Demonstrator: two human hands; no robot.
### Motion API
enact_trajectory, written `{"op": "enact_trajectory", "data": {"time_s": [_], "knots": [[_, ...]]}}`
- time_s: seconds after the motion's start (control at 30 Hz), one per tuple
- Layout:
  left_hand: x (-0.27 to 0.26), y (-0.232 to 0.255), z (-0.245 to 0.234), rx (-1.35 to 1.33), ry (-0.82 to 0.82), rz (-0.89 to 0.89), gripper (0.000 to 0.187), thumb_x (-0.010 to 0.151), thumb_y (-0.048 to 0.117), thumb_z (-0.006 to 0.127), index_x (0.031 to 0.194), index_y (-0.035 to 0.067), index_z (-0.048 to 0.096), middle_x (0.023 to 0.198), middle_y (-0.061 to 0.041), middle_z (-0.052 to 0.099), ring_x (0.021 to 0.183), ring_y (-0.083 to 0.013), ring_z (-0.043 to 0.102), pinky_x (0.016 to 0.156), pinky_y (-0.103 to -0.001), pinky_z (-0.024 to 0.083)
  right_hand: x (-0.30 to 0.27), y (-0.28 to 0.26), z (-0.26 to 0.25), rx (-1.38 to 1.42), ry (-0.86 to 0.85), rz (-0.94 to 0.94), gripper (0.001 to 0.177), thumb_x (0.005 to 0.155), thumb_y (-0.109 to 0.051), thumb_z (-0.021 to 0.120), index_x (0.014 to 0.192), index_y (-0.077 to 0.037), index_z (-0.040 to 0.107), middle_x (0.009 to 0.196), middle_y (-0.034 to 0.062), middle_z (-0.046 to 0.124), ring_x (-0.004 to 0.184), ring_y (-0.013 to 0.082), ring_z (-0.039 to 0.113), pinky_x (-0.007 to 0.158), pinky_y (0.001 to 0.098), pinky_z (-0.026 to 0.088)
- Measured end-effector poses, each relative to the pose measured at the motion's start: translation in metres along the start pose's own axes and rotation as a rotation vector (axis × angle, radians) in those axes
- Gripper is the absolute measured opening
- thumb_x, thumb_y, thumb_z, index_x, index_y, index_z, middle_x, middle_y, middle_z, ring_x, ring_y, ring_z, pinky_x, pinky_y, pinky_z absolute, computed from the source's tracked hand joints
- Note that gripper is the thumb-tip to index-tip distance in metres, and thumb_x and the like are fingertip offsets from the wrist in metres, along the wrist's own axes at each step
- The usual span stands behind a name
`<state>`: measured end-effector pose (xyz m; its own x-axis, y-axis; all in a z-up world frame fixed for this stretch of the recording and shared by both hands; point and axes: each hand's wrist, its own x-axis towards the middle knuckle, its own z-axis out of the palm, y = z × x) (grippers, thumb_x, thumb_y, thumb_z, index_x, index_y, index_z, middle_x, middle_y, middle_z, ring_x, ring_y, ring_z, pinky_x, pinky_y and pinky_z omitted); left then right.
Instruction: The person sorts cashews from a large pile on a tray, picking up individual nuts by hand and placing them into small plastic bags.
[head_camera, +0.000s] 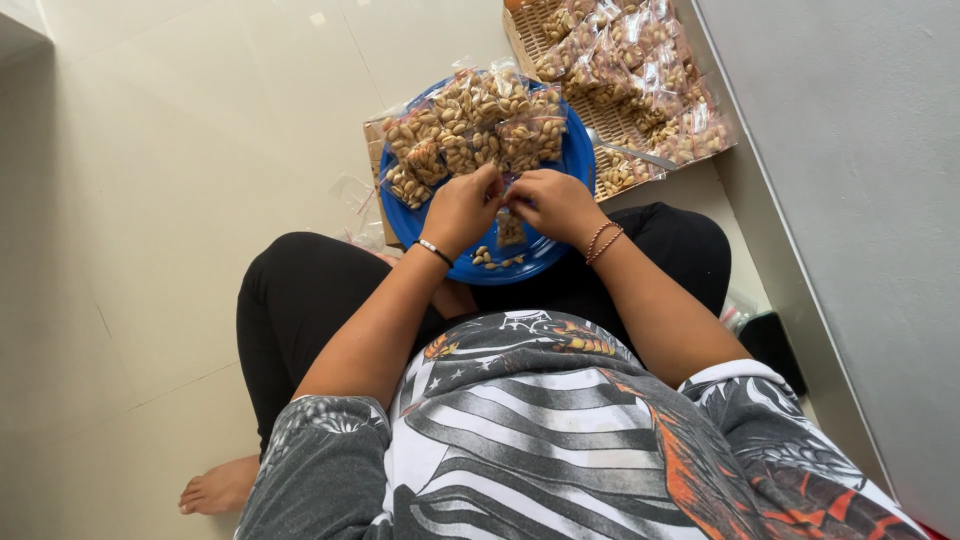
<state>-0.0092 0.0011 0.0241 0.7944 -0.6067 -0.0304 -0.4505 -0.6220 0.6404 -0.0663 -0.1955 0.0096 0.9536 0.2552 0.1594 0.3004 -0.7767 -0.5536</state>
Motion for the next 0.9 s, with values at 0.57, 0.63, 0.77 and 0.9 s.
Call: {"op": "enact_trajectory", "data": {"time_s": [0.57,0.63,0.77,0.9], "knots": [[0.010,-0.002,0.041,-0.666,-0.056,-0.369,0.021,0.094,0.024,0.068,0.082,0.008,0.074,0.067,-0.010,0.073,0.066,-0.0193,0.075,0.059,-0.031,0.061,-0.007,0.044,0.021,0.637,-0.140,0.467,0.022,0.076,-0.022,0.086,0.075,-0.012,0.066,0.057,0.0044,0.064,0.055,0.0134,0.068,0.055,0.0261,0.051],[0.008,0.002,0.035,-0.618,-0.070,-0.337,0.022,0.094,0.025,0.068,0.081,0.010,0.074,0.061,-0.008,0.070,0.064,-0.0188,0.073,0.059,-0.031,0.059,-0.007,0.035,0.009,0.737,-0.179,0.488,0.022,0.078,-0.019,0.084,0.075,-0.010,0.064,0.056,0.0065,0.065,0.056,0.0145,0.069,0.056,0.0260,0.052],[0.007,0.009,0.025,-0.533,-0.114,-0.253,0.019,0.094,0.025,0.067,0.083,0.011,0.074,0.062,-0.007,0.071,0.066,-0.0203,0.071,0.065,-0.033,0.057,-0.009,0.028,-0.011,0.967,-0.282,0.493,0.012,0.088,-0.015,0.074,0.086,-0.007,0.065,0.072,0.0081,0.069,0.072,0.0165,0.071,0.066,0.0315,0.060],[0.008,0.011,0.022,-0.547,-0.115,-0.190,0.018,0.092,0.024,0.067,0.081,0.012,0.073,0.060,-0.005,0.070,0.064,-0.0180,0.069,0.065,-0.031,0.055,-0.009,0.031,-0.009,0.994,-0.218,0.492,0.006,0.089,-0.008,0.069,0.088,-0.003,0.068,0.074,0.0102,0.068,0.075,0.0190,0.071,0.062,0.0357,0.062]]}}
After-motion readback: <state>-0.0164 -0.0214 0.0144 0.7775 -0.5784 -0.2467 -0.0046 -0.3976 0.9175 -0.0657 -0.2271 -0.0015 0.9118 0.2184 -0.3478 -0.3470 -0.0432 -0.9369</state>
